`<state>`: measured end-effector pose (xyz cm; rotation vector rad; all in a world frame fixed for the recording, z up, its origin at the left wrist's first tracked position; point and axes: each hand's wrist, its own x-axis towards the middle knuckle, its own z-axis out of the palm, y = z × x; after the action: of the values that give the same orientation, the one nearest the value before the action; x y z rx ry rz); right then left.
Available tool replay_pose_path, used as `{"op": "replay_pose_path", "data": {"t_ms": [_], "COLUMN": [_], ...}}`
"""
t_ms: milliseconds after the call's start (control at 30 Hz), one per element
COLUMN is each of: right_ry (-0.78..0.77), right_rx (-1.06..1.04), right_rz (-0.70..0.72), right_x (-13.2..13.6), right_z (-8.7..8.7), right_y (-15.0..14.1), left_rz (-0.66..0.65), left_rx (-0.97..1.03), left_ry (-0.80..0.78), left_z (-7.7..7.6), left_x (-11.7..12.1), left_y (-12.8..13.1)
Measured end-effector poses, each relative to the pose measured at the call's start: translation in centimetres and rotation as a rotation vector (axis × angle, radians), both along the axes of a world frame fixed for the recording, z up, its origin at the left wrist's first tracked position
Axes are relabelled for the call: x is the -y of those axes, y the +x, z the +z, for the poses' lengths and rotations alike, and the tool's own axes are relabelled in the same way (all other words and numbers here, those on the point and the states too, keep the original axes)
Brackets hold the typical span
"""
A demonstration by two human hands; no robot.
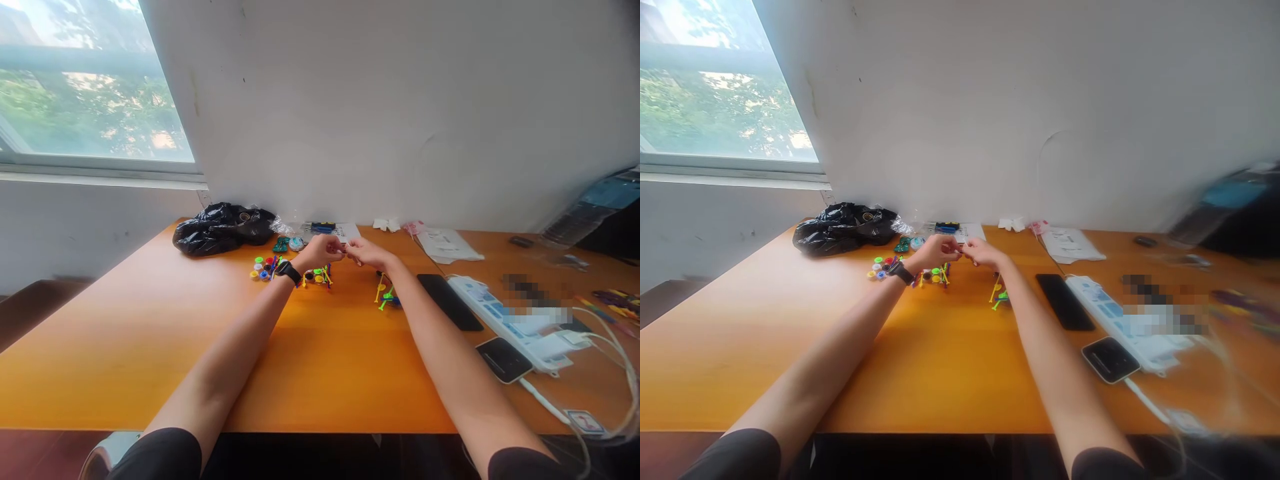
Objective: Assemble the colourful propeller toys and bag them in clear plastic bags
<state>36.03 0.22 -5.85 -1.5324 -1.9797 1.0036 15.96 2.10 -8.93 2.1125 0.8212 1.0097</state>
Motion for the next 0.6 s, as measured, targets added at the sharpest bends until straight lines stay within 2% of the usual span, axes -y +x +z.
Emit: {"op": "replay_pose_path", "data": {"t_ms": [133,233,367,467,533,600], "right_ry": [0.029,0.065,0.145,0.084,0.002,0.037], "right_rx": [0.295,0.391,0.457,0.620,0.719,0.655], "right_rz": [-0.072,-0.110,-0.177,-0.212,-0.223,-0.225], "right_x": [-0.6,-0.9,-0.9,-0.8,-0.8,-0.8], "right_z": [-0.4,-0.2,1.3,2.2,2.1,1.5], "right_y": [0.6,1.1,2.8,4.6,5.7,6.4], "left_rz": [0.097,0.094,0.138,0.158,0.162,0.167], "left_rx": [-0.182,-0.293,-0.417,-0.448,-0.455,-0.458], "left_ry": [0.136,0.181,0.202,0.212,0.212,0.219], "left_z": [-0.5,-0.8,-0.9,-0.9,-1.0,-1.0], "left_x": [0.5,0.9,1.0,0.8,0.7,0.7], "left_y": [0.5,1.1,1.4,1.2,1.1,1.0]}}
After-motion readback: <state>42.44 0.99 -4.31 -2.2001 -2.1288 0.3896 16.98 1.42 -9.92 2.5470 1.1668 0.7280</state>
